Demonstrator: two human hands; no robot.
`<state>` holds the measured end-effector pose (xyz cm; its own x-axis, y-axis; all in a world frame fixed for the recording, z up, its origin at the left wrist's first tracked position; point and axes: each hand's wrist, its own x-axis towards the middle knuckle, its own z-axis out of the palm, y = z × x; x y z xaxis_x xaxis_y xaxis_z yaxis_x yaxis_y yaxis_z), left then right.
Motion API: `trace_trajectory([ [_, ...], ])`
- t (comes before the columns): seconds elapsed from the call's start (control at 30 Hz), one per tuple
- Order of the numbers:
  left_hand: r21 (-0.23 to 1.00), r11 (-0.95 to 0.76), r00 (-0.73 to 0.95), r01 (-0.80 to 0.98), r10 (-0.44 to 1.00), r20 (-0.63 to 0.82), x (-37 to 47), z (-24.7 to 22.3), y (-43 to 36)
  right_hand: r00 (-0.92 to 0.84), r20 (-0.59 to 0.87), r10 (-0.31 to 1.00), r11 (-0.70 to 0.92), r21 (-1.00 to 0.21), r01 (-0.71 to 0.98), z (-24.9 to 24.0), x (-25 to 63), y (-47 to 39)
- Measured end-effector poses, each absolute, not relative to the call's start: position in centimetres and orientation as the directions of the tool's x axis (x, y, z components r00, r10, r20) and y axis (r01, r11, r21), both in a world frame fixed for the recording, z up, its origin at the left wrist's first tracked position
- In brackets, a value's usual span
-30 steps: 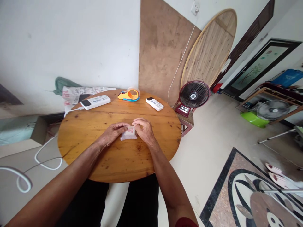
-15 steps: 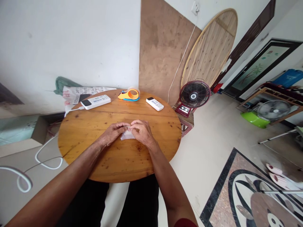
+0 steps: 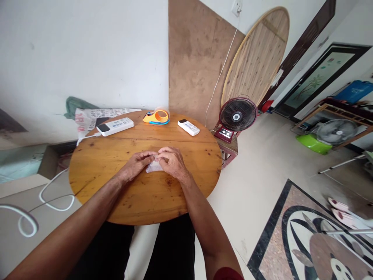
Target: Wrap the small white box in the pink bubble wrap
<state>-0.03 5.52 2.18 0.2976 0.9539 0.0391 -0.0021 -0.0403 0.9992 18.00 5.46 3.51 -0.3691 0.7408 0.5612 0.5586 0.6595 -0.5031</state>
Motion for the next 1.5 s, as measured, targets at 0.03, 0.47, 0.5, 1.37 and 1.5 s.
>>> trace_trajectory([
  [0.03,0.999,-0.035,0.292,-0.005,0.956,0.035,0.0,2.3,5.5,-0.359,0.563,0.744,0.655,-0.510,0.557,3.5,18.0,5.5],
  [0.47,0.999,-0.032,0.298,0.004,0.954,0.030,0.1,2.7,5.4,-0.340,0.547,0.765,0.632,-0.537,0.559,3.2,18.0,5.7],
  [0.5,0.999,-0.035,0.300,0.007,0.954,0.031,0.1,2.6,5.4,-0.342,0.544,0.766,0.632,-0.539,0.558,3.2,18.0,5.7],
  [1.37,1.000,-0.015,0.205,-0.013,0.979,0.017,0.0,2.5,5.2,-0.149,0.591,0.793,0.588,-0.677,0.443,2.8,18.1,6.4],
  [1.5,0.997,-0.037,0.174,-0.065,0.984,0.047,-0.1,2.4,5.3,-0.149,0.567,0.810,0.570,-0.704,0.423,2.9,18.0,6.2],
])
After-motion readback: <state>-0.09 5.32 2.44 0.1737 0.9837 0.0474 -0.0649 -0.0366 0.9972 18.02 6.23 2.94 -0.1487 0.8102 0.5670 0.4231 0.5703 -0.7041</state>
